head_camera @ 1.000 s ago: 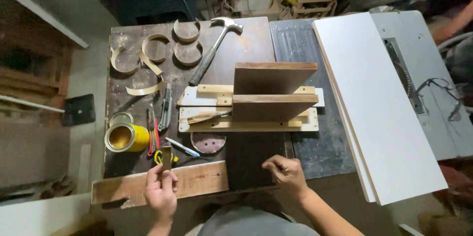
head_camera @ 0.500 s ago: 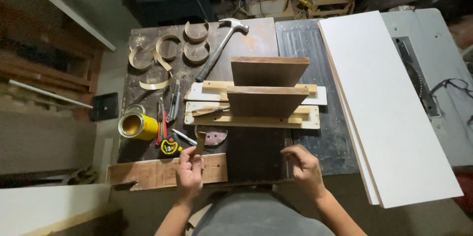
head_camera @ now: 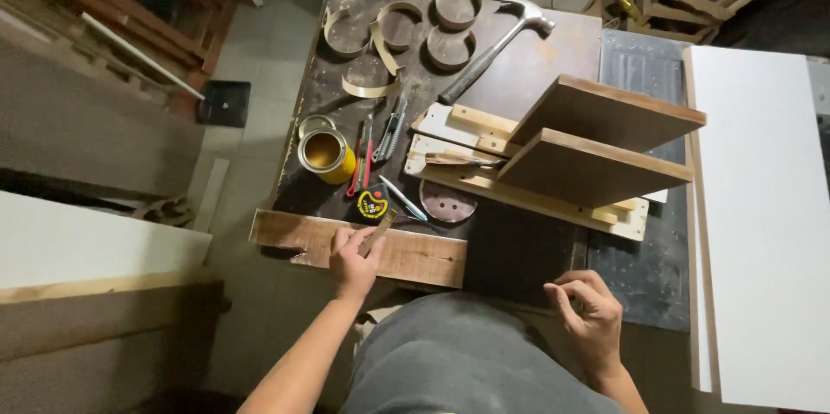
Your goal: Applying finish or adhesive to the edges of wooden boards and attaching edge banding strips.
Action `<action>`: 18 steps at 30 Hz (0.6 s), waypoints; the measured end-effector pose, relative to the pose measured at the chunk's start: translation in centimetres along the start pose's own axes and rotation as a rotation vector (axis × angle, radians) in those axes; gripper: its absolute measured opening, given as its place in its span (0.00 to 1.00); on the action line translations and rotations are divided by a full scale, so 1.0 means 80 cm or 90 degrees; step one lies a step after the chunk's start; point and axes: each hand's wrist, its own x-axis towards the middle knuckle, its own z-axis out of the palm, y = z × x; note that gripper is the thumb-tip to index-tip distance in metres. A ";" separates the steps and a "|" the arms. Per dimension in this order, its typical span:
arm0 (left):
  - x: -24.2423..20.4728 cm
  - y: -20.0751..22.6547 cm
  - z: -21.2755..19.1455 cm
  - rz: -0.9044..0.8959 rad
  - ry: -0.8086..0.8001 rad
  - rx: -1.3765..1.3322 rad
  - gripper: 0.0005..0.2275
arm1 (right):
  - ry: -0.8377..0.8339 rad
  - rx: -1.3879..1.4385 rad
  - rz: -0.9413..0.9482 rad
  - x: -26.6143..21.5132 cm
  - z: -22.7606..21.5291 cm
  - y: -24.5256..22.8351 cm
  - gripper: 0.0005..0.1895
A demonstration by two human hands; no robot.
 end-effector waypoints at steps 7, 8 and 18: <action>-0.008 -0.047 0.031 0.074 -0.013 0.018 0.14 | -0.080 -0.036 0.001 0.004 0.023 -0.020 0.08; -0.008 -0.049 0.036 0.126 -0.012 0.053 0.12 | -0.086 -0.044 0.004 0.005 0.026 -0.021 0.08; -0.002 -0.047 0.025 0.182 -0.079 0.129 0.19 | -0.139 -0.084 0.049 0.012 0.042 -0.029 0.07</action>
